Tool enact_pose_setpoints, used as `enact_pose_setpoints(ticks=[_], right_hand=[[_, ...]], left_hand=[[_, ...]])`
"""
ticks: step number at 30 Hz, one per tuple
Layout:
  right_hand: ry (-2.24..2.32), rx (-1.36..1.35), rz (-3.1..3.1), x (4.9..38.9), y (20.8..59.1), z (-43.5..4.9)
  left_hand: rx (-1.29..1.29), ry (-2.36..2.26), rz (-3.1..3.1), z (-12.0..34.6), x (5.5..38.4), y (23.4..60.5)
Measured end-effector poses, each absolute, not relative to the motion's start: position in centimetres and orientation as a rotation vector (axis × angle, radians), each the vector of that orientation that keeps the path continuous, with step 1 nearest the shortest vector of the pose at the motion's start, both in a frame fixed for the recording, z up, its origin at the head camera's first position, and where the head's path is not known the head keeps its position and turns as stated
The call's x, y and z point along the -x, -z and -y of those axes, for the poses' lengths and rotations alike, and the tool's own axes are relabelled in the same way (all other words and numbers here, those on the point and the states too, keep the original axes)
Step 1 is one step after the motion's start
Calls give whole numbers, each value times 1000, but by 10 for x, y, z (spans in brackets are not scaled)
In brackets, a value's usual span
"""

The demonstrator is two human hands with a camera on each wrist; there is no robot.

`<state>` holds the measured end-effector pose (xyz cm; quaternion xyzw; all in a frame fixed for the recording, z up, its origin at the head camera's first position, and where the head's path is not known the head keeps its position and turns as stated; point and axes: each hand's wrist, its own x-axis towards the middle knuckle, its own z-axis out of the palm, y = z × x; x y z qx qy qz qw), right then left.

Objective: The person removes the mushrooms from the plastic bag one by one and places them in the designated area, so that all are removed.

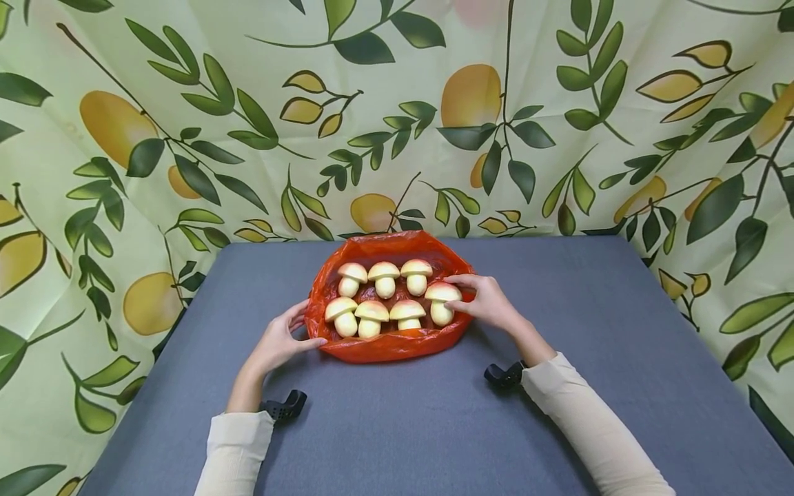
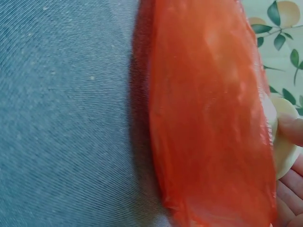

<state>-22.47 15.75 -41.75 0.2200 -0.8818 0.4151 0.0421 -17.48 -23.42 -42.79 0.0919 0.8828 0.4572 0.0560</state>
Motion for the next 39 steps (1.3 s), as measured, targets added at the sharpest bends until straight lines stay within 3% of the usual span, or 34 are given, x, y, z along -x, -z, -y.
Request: enact_pose_setpoints(ticks=[39], right_hand=[[-1624, -624, 2598, 226, 391, -216]], left_hand=[[-265, -1362, -2694, 233, 174, 427]])
